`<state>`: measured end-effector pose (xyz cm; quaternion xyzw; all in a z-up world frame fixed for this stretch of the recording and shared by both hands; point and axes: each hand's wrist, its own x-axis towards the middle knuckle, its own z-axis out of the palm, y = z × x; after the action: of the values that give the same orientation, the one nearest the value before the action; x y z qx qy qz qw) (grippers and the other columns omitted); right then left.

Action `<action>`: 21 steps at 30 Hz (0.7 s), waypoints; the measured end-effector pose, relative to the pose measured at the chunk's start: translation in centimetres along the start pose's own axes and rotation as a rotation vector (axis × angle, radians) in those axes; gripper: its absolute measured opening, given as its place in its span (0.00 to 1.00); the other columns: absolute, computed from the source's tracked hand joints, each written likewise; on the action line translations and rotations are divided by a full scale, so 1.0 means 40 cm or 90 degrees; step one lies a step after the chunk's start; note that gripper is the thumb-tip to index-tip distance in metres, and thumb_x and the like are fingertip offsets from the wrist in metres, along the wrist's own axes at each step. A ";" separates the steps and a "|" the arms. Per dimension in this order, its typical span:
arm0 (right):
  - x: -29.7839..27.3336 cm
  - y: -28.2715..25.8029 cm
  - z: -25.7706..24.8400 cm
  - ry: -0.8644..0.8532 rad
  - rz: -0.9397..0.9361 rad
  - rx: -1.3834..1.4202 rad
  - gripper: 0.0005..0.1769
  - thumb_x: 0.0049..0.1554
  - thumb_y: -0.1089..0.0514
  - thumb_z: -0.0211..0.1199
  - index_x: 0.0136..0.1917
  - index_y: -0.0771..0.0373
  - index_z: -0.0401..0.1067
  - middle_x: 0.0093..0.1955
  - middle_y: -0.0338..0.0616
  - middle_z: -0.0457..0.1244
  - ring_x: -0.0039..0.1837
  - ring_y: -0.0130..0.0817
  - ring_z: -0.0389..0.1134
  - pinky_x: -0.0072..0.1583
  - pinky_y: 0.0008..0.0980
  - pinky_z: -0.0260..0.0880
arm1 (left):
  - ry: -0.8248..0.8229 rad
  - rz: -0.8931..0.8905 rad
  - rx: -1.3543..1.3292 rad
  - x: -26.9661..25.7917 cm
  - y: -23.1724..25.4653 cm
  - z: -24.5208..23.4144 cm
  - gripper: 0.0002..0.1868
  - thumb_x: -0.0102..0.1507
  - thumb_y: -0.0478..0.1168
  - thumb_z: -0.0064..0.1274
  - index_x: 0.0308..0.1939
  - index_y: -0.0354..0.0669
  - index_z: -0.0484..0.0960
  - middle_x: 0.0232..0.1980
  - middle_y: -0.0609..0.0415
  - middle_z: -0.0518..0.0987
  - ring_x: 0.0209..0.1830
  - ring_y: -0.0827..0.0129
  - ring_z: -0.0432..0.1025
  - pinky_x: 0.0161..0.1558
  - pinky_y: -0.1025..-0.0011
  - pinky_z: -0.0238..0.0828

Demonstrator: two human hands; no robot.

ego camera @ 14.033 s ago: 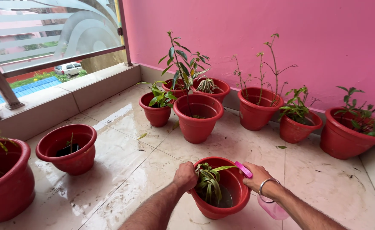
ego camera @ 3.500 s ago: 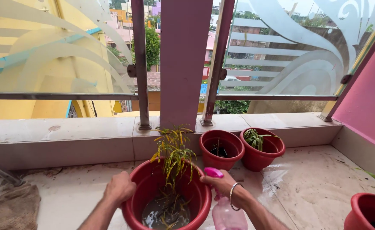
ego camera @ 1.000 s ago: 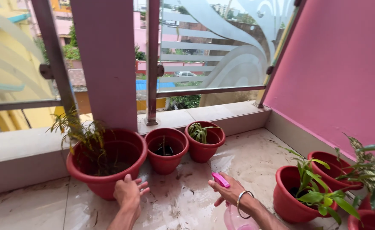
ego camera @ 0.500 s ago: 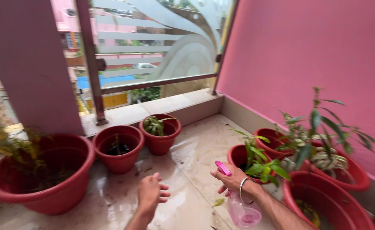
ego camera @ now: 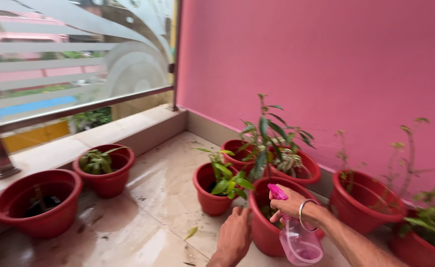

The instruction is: The person sprays water from a bottle onto various plants in red pots, moving between them to mist the leaves and soil. While spraying, they use their other hand to adjust the foliage and pick out fallen leaves from the pots.

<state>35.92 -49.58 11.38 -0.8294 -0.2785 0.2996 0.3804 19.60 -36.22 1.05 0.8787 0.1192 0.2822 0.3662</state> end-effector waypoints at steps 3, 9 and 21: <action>-0.067 0.036 -0.050 0.026 0.037 -0.011 0.11 0.54 0.62 0.60 0.50 0.61 0.63 0.41 0.41 0.62 0.37 0.38 0.76 0.36 0.35 0.71 | -0.074 0.100 0.082 -0.022 0.058 0.048 0.25 0.60 0.31 0.49 0.63 0.42 0.73 0.66 0.41 0.69 0.65 0.46 0.63 0.57 0.51 0.67; -0.183 0.017 -0.104 0.119 0.120 -0.049 0.16 0.57 0.52 0.64 0.54 0.61 0.67 0.45 0.44 0.66 0.41 0.37 0.75 0.40 0.34 0.77 | -0.096 0.186 0.237 -0.016 0.098 0.103 0.20 0.59 0.32 0.51 0.56 0.39 0.75 0.60 0.43 0.71 0.72 0.46 0.58 0.69 0.42 0.47; -0.179 0.169 -0.101 0.229 0.057 0.113 0.19 0.56 0.52 0.62 0.51 0.71 0.74 0.47 0.50 0.71 0.45 0.39 0.78 0.44 0.33 0.78 | -0.184 0.153 0.450 -0.030 0.179 0.142 0.33 0.52 0.37 0.64 0.60 0.39 0.72 0.68 0.38 0.65 0.74 0.42 0.53 0.70 0.40 0.41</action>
<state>35.61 -60.15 10.15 -0.8443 -0.1416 0.1864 0.4821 21.94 -45.04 2.38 0.9888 0.0530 0.1381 0.0184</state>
